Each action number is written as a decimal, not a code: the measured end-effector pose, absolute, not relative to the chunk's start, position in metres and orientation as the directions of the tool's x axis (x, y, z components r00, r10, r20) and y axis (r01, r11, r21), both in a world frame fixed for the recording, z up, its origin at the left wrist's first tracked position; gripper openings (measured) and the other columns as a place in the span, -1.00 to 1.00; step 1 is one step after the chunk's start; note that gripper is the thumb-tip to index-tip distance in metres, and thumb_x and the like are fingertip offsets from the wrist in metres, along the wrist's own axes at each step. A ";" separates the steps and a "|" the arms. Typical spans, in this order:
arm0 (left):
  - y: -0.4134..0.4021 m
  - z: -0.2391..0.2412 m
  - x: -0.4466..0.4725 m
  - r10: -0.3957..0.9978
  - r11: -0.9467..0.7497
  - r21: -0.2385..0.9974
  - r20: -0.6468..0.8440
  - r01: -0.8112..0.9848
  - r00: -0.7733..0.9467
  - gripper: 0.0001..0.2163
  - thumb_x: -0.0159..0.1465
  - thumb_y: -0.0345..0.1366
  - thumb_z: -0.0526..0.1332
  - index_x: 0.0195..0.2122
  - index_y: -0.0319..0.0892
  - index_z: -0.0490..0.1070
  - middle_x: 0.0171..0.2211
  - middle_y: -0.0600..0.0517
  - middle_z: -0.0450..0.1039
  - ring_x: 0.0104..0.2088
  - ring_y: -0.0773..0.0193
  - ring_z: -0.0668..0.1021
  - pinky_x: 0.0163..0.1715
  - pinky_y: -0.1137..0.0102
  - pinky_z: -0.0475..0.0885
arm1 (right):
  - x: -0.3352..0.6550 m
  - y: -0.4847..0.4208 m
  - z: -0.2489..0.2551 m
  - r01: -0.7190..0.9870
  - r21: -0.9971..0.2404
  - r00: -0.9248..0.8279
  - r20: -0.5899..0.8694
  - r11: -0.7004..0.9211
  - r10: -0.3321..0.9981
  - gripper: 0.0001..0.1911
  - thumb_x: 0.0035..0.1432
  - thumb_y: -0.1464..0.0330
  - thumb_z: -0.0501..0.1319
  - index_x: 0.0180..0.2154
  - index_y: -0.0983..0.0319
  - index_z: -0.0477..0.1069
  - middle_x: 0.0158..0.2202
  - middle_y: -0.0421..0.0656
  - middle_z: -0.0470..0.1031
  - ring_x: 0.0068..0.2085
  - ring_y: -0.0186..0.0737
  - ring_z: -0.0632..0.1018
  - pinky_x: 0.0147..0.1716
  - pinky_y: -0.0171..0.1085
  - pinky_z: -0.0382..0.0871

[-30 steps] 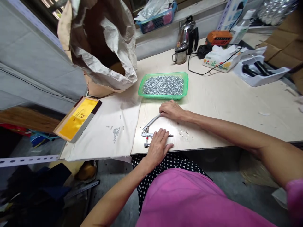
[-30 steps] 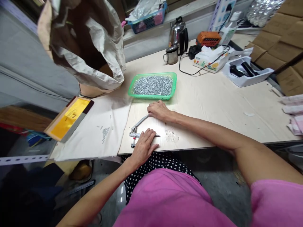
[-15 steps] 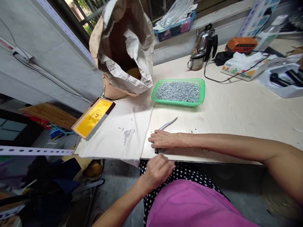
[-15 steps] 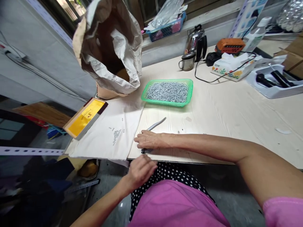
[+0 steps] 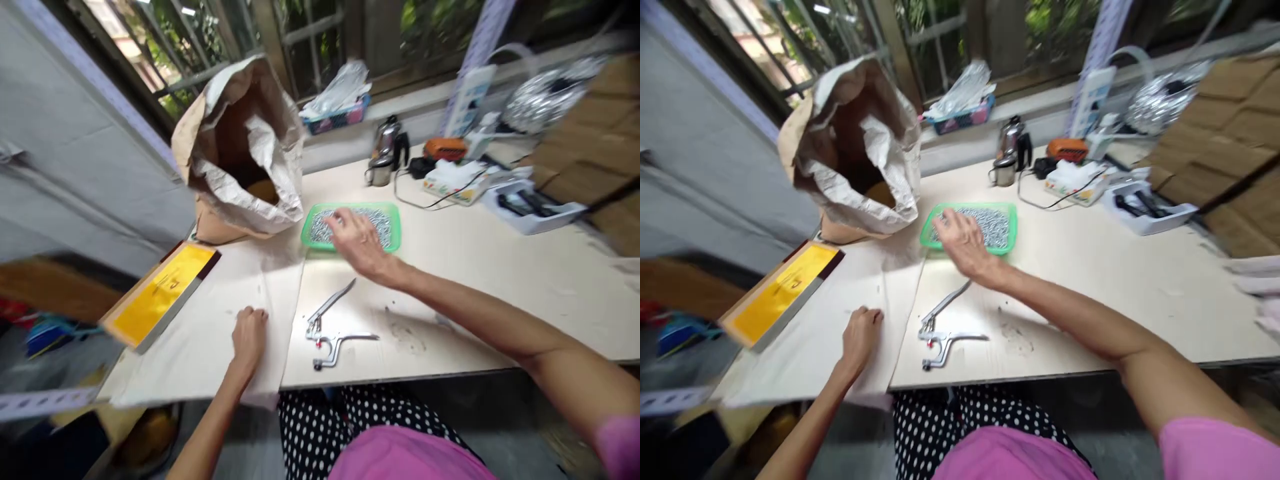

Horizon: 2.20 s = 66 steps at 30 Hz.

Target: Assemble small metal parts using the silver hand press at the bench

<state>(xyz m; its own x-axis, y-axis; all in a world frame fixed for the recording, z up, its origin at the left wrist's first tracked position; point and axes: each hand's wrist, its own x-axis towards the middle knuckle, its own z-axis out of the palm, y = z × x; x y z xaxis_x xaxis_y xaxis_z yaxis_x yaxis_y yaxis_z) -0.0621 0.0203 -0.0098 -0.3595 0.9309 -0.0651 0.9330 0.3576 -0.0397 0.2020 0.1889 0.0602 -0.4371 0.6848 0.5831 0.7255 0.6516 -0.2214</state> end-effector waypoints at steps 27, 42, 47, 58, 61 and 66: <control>-0.001 -0.004 0.028 0.805 0.591 0.760 -0.535 0.270 -0.256 -0.55 -0.15 0.08 0.48 -0.46 -0.23 0.56 -0.65 0.10 0.40 -0.61 0.39 0.32 -0.61 0.46 0.16 | 0.259 0.066 -0.035 0.599 -0.315 -0.786 -0.059 0.736 0.615 -0.80 0.41 0.51 0.04 -0.14 0.24 0.42 -0.13 -0.02 0.50 -0.30 -0.18 0.40 -0.40 -0.17 0.10; 0.001 0.000 0.024 0.764 0.634 0.641 -0.607 0.433 -0.220 -0.61 -0.09 0.05 0.46 -0.55 -0.21 0.50 -0.66 0.09 0.37 -0.63 0.38 0.33 -0.62 0.46 0.19 | 0.264 0.065 -0.031 0.546 -0.315 -0.824 -0.037 0.776 0.565 -0.75 0.38 0.58 -0.02 -0.15 0.25 0.38 -0.11 -0.01 0.49 -0.26 -0.15 0.37 -0.36 -0.14 0.10; 0.011 0.006 0.023 0.756 0.627 0.578 -0.612 0.522 -0.232 -0.72 -0.06 -0.08 0.43 -0.57 -0.21 0.52 -0.68 0.10 0.36 -0.62 0.36 0.35 -0.61 0.46 0.24 | 0.263 0.065 -0.028 0.555 -0.326 -0.817 -0.040 0.765 0.576 -0.73 0.37 0.58 -0.04 -0.17 0.24 0.39 -0.14 0.00 0.50 -0.29 -0.14 0.36 -0.39 -0.12 0.06; 0.019 0.012 0.025 0.671 0.691 0.541 -0.727 0.480 -0.146 -0.72 -0.06 -0.10 0.47 -0.61 -0.20 0.49 -0.71 0.14 0.30 -0.63 0.39 0.28 -0.58 0.45 0.16 | 0.263 0.066 -0.030 0.534 -0.324 -0.826 -0.001 0.781 0.564 -0.70 0.37 0.60 -0.06 -0.19 0.24 0.40 -0.17 -0.01 0.51 -0.29 -0.14 0.36 -0.39 -0.13 0.08; 0.020 0.011 0.026 0.671 0.677 0.518 -0.727 0.522 -0.149 -0.69 -0.07 -0.09 0.47 -0.65 -0.18 0.45 -0.72 0.14 0.29 -0.63 0.38 0.29 -0.59 0.44 0.18 | 0.263 0.066 -0.030 0.528 -0.328 -0.828 0.006 0.783 0.561 -0.68 0.37 0.61 -0.07 -0.19 0.24 0.40 -0.19 -0.02 0.51 -0.29 -0.14 0.37 -0.39 -0.14 0.08; 0.020 0.011 0.026 0.652 0.693 0.508 -0.744 0.512 -0.144 -0.66 -0.11 -0.06 0.51 -0.65 -0.18 0.45 -0.72 0.14 0.29 -0.64 0.39 0.29 -0.61 0.44 0.19 | 0.265 0.065 -0.028 0.523 -0.346 -0.835 -0.021 0.779 0.551 -0.71 0.40 0.58 -0.05 -0.15 0.25 0.42 -0.16 -0.02 0.51 -0.27 -0.14 0.41 -0.37 -0.16 0.16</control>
